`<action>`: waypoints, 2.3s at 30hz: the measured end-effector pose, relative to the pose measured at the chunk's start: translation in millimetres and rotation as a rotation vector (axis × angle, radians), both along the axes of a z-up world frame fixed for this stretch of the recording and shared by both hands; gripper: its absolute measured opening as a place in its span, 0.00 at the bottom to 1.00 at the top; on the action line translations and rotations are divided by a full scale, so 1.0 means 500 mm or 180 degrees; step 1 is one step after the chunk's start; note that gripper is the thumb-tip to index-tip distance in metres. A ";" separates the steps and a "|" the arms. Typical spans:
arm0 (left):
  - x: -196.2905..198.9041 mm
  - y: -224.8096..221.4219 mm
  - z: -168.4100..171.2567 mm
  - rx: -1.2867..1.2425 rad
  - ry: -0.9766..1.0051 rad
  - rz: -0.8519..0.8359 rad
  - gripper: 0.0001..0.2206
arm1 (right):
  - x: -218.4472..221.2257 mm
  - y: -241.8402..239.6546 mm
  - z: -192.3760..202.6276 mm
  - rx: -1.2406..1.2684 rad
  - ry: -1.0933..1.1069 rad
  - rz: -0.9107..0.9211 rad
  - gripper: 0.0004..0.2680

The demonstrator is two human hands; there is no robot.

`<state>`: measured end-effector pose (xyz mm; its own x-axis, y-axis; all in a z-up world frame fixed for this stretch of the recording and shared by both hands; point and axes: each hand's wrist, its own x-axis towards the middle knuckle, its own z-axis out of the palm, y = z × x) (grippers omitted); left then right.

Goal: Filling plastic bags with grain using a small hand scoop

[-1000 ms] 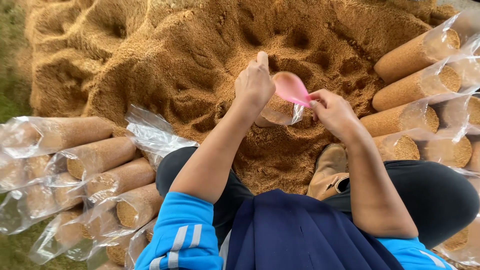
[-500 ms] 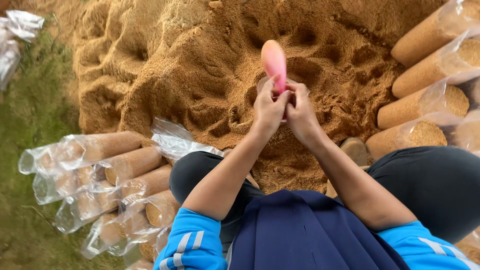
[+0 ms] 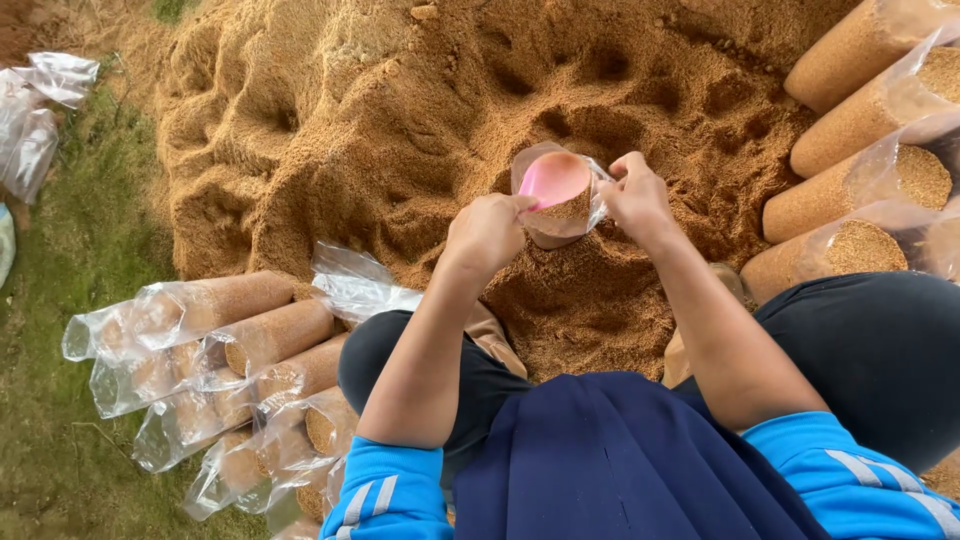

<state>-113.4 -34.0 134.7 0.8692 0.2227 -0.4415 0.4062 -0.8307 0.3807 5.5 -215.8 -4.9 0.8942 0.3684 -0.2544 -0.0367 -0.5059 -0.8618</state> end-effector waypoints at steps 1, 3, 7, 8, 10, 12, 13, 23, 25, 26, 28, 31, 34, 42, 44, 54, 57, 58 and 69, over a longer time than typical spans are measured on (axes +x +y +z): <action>0.000 -0.002 -0.007 -0.0005 0.0006 0.0007 0.20 | 0.001 0.001 -0.001 -0.0005 0.0006 0.0007 0.13; 0.002 -0.004 -0.019 0.0048 0.0064 0.0046 0.20 | 0.008 0.005 0.001 -0.0071 -0.0296 0.0052 0.04; 0.040 -0.021 -0.096 0.0105 0.0067 -0.0017 0.16 | -0.024 0.001 0.081 0.0219 -0.0241 0.0094 0.05; 0.053 -0.027 -0.111 0.0189 -0.0031 -0.0202 0.18 | -0.024 0.003 0.079 0.0201 -0.0246 0.0051 0.04; 0.067 -0.035 -0.129 0.0263 -0.0116 -0.0378 0.20 | -0.026 0.001 0.072 0.0173 -0.0240 0.0016 0.04; 0.074 -0.041 -0.134 0.0518 -0.0039 -0.0604 0.21 | -0.022 -0.006 0.064 0.0106 -0.0313 -0.0034 0.03; 0.075 -0.031 -0.173 0.0510 -0.0028 -0.0601 0.21 | -0.022 -0.007 0.065 0.0100 -0.0302 -0.0031 0.03; 0.059 -0.035 -0.152 0.0213 -0.0017 -0.0355 0.15 | -0.015 -0.003 0.066 0.0161 -0.0246 -0.0013 0.04; 0.054 -0.040 -0.155 0.0117 0.0081 -0.0362 0.15 | -0.013 -0.004 0.053 0.0154 -0.0246 -0.0031 0.04; 0.055 -0.035 -0.191 0.0201 0.0056 -0.0439 0.15 | -0.015 -0.005 0.047 0.0122 -0.0303 -0.0022 0.04; 0.063 -0.024 -0.237 0.0289 0.0019 -0.0508 0.14 | -0.012 -0.004 0.047 0.0093 -0.0372 -0.0006 0.04; 0.064 -0.020 -0.244 0.0489 -0.0125 -0.0706 0.15 | -0.016 -0.008 0.062 0.0193 -0.0381 -0.0033 0.04; 0.045 -0.023 -0.185 0.0289 0.0005 -0.0648 0.18 | -0.021 -0.009 0.076 0.0200 -0.0363 0.0018 0.04; 0.021 0.017 -0.176 0.0667 0.0026 -0.1105 0.21 | -0.024 -0.013 0.077 0.0487 -0.0353 0.0144 0.04; 0.017 0.010 -0.125 0.0600 0.0095 -0.1043 0.19 | -0.022 -0.003 0.086 0.0485 -0.0372 0.0137 0.04; 0.041 -0.001 -0.160 0.0531 0.0065 -0.1026 0.21 | -0.018 0.000 0.068 0.0265 -0.0302 0.0121 0.04; 0.061 0.014 -0.278 0.0691 0.0055 -0.1079 0.23 | -0.025 0.002 0.078 0.0248 -0.0313 0.0114 0.05; 0.052 0.007 -0.280 0.0672 0.0060 -0.1061 0.23 | -0.033 -0.003 0.077 0.0231 -0.0305 0.0133 0.05; 0.089 -0.006 -0.265 0.0500 0.0044 -0.0734 0.25 | -0.026 0.004 0.090 0.0267 -0.0273 0.0030 0.04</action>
